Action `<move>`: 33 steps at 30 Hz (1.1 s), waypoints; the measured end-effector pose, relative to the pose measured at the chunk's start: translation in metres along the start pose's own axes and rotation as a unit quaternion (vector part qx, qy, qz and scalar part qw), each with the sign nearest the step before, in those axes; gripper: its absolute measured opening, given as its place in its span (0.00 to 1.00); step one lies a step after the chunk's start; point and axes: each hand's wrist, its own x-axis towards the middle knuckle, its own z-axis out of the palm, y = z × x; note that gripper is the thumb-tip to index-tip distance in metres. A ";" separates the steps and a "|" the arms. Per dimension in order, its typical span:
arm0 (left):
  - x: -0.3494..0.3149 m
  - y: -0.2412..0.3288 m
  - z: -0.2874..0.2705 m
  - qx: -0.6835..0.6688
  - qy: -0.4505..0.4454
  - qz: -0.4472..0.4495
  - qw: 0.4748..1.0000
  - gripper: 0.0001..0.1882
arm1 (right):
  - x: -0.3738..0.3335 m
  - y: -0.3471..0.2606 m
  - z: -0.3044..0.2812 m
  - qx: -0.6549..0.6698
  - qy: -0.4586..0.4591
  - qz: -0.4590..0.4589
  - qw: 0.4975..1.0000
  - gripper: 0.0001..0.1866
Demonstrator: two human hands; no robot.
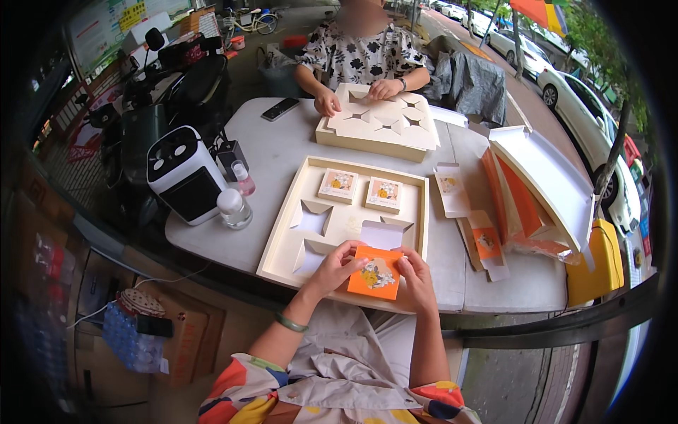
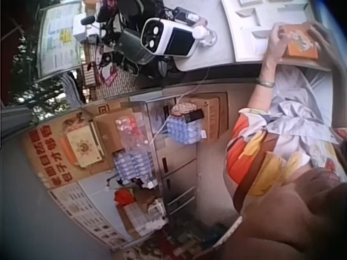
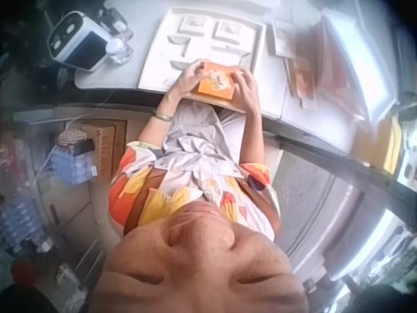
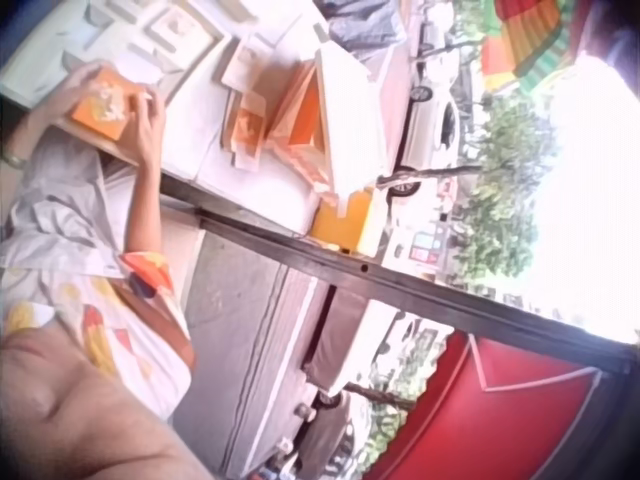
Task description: The person assembles small decorative boxes by folding flat pieces and placing them into a compartmentalized tray. The person repeats this process for several boxes, arranging them neatly in the tray.
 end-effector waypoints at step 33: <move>-0.002 -0.008 -0.004 0.003 0.026 0.027 0.999 0.15 | 0.012 0.013 -0.011 -0.047 -0.024 0.041 0.998 0.18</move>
